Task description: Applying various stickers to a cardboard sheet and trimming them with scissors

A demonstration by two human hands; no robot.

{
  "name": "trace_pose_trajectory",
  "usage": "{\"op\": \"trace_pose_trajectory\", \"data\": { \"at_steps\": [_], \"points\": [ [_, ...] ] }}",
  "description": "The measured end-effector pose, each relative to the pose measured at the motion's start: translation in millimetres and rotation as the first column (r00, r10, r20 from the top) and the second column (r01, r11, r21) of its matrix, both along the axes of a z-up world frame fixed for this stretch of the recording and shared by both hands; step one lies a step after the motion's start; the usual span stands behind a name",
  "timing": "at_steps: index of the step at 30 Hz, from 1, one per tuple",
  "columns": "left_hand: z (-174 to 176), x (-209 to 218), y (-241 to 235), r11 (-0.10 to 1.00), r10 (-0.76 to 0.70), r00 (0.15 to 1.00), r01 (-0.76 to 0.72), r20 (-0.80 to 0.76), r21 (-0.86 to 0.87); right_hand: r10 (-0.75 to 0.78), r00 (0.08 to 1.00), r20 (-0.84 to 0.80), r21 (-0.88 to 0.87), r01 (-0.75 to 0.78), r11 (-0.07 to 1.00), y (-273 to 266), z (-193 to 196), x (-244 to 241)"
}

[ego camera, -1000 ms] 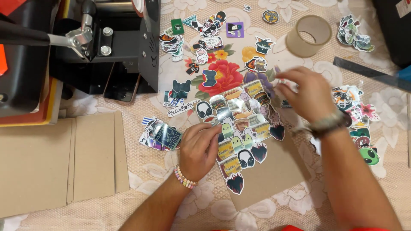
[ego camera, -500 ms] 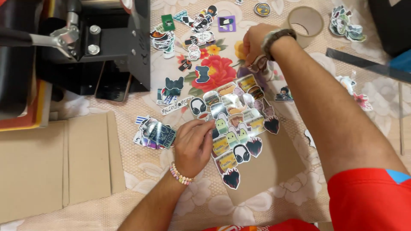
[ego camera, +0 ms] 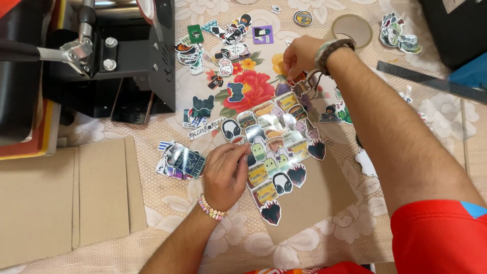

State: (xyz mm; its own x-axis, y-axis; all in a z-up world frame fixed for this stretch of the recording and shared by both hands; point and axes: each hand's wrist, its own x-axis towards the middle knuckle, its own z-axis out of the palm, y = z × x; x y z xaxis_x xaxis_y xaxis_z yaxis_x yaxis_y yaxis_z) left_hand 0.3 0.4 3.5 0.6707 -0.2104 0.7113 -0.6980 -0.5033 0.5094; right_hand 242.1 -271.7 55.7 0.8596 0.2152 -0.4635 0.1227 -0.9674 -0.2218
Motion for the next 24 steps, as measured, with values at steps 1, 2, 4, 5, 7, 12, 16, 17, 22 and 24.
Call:
{"op": "trace_pose_trajectory", "data": {
  "at_steps": [1, 2, 4, 5, 7, 12, 16, 17, 22, 24],
  "points": [
    [-0.5, -1.6, 0.4, 1.000, 0.002, 1.000, -0.002, 0.000, -0.001, 0.002, 1.000, 0.000, -0.001, -0.002, 1.000, 0.0, 7.1, -4.7],
    [-0.7, -1.0, 0.5, 1.000, 0.002, 1.000, -0.002, -0.004, 0.002, -0.029, 0.998, 0.056, 0.049, 0.026, 0.998, -0.1, 16.0, -7.3],
    [-0.9, -0.2, 0.2, 1.000, 0.002, 1.000, -0.002, -0.006, 0.004, -0.062, 0.992, 0.113, 0.099, 0.051, 0.994, -6.2, 23.5, -10.9],
    [-1.2, 0.1, -0.2, 1.000, 0.007, 1.000, -0.007, -0.006, 0.004, -0.166, 0.967, 0.193, 0.248, 0.115, 0.962, -12.3, 21.9, -11.6],
    [0.0, 1.3, 0.8, 1.000, 0.009, 1.000, -0.009, -0.009, 0.006, -0.281, 0.926, 0.251, 0.398, 0.166, 0.902, -25.3, 15.3, -23.3],
    [-7.9, 2.9, -1.0, 0.994, -0.016, 1.000, 0.014, -0.014, -0.107, -0.501, 0.837, 0.219, 0.695, 0.227, 0.683, -22.8, 9.2, -150.6],
    [-9.3, 3.0, -2.9, 0.997, -0.008, 1.000, 0.008, 0.001, -0.082, -0.613, 0.766, -0.194, 0.770, 0.506, 0.389, -31.6, -26.2, -228.6],
    [-12.2, 3.7, -3.7, 0.996, -0.001, 1.000, 0.001, -0.009, -0.085, -0.627, 0.742, -0.237, 0.781, 0.529, 0.332, -39.5, -37.0, -236.2],
    [-5.6, -5.4, -8.9, 0.995, -0.013, 0.999, 0.009, -0.050, -0.095, -0.624, 0.735, -0.264, 0.826, 0.506, 0.247, -41.1, -45.1, -255.0],
    [0.8, -15.8, -17.1, 0.917, -0.267, 0.906, 0.133, -0.330, -0.377, -0.461, 0.880, -0.113, 0.768, 0.371, 0.521, -16.0, -9.7, -261.2]
  ]
}}
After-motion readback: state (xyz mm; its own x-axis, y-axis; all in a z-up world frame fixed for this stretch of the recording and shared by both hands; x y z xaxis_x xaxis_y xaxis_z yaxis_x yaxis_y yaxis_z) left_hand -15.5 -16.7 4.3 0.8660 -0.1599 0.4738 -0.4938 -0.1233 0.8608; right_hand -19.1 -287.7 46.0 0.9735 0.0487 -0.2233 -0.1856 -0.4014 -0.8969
